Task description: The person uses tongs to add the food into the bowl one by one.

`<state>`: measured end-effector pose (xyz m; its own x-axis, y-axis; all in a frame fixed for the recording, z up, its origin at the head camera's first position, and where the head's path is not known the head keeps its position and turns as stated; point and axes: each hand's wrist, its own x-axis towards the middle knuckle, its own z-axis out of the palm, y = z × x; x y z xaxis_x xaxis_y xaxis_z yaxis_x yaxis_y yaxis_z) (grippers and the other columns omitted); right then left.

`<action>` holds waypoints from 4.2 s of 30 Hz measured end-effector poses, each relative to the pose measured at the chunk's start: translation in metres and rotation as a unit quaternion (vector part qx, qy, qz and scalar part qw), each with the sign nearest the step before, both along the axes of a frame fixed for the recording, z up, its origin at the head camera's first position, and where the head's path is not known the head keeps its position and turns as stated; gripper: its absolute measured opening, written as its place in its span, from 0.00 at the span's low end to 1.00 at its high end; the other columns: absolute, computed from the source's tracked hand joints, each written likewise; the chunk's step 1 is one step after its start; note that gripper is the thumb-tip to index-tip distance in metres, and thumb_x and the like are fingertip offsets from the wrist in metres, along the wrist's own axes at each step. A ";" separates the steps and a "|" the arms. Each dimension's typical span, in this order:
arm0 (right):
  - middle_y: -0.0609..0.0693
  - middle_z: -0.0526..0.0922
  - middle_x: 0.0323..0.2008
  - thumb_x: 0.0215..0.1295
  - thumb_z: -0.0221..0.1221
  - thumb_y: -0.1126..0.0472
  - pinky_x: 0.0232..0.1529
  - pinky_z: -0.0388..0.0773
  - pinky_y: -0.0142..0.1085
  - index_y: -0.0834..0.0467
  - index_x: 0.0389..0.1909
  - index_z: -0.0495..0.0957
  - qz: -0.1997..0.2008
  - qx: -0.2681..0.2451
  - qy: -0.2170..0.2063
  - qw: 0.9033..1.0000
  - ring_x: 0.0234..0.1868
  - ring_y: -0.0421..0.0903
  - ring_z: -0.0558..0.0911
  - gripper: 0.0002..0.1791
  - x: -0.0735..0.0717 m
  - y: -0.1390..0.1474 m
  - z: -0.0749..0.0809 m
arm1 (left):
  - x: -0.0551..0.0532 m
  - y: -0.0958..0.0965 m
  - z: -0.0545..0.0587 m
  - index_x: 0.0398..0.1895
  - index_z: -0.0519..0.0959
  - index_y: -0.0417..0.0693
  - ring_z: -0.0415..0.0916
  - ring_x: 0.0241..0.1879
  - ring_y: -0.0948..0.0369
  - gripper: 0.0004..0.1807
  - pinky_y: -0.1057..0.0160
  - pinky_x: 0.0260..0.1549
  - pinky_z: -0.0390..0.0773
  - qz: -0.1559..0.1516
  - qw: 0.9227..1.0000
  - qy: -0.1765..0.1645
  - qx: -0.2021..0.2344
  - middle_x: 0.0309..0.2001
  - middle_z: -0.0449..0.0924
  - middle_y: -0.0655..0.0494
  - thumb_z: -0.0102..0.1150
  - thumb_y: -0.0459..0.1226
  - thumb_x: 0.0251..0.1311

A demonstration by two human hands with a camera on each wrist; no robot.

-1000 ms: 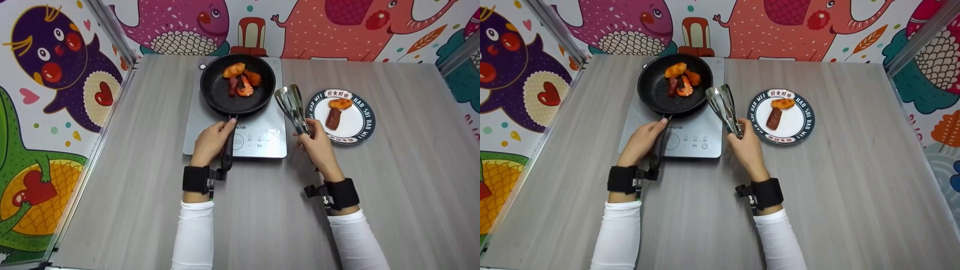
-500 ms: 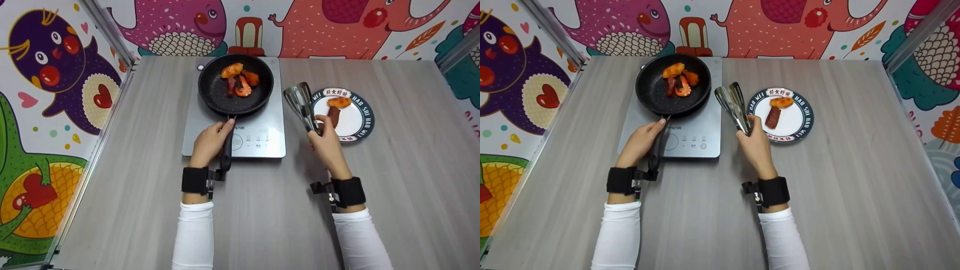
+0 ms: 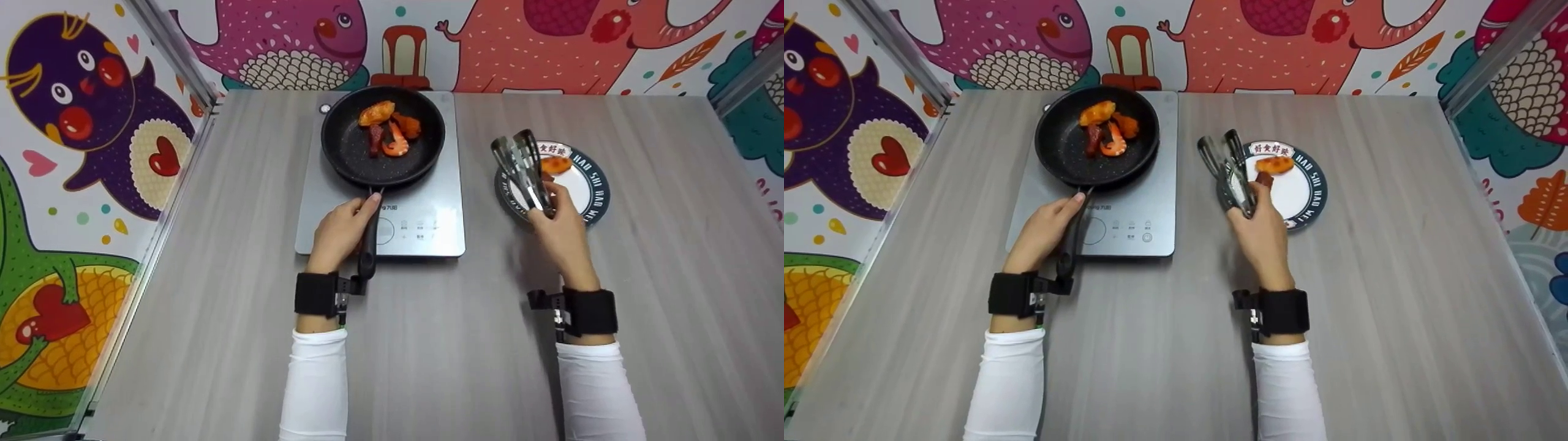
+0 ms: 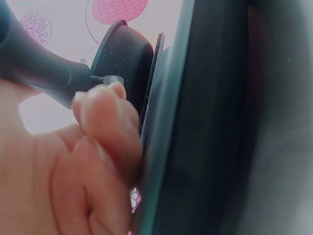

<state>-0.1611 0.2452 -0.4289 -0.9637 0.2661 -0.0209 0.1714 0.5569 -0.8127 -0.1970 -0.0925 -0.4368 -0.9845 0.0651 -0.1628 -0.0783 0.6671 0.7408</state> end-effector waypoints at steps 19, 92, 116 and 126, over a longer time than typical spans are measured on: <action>0.67 0.63 0.58 0.60 0.46 0.49 0.48 0.60 0.55 0.58 0.66 0.51 0.009 0.116 -0.086 0.989 0.51 0.63 0.67 0.35 0.013 0.063 0.001 | -0.001 0.000 0.000 0.28 0.72 0.56 0.69 0.19 0.56 0.36 0.59 0.20 0.66 0.003 1.000 -0.009 0.003 0.21 0.71 0.53 0.30 0.73 0.47; 0.55 0.79 0.21 0.60 0.52 0.55 0.28 0.65 0.42 0.56 0.54 0.73 0.025 0.201 -0.033 0.979 0.24 0.51 0.76 0.21 0.013 0.058 -0.013 | -0.002 0.000 0.000 0.28 0.72 0.55 0.69 0.22 0.56 0.37 0.59 0.23 0.64 0.006 1.000 -0.003 -0.010 0.25 0.71 0.53 0.29 0.74 0.47; 0.54 0.83 0.32 0.57 0.50 0.61 0.15 0.71 0.32 0.52 0.57 0.69 0.000 0.089 -0.022 0.996 0.19 0.47 0.79 0.24 0.009 0.043 -0.006 | -0.001 -0.002 0.001 0.28 0.71 0.55 0.69 0.20 0.56 0.35 0.59 0.20 0.66 -0.001 1.000 -0.002 -0.002 0.22 0.70 0.53 0.30 0.73 0.48; 0.55 0.82 0.31 0.59 0.51 0.64 0.14 0.71 0.31 0.50 0.57 0.69 -0.017 -0.024 0.021 0.999 0.17 0.50 0.78 0.23 0.011 0.033 0.004 | 0.000 0.000 0.001 0.26 0.71 0.54 0.69 0.15 0.56 0.35 0.59 0.18 0.68 0.002 1.000 -0.008 0.019 0.20 0.70 0.53 0.32 0.73 0.47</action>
<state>-0.1505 0.2781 -0.4251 -0.9546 0.2978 0.0048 0.1551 0.5109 -0.8455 -0.1967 -0.0921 -0.4355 -0.9820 0.0679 -0.1762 -0.0929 0.6388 0.7637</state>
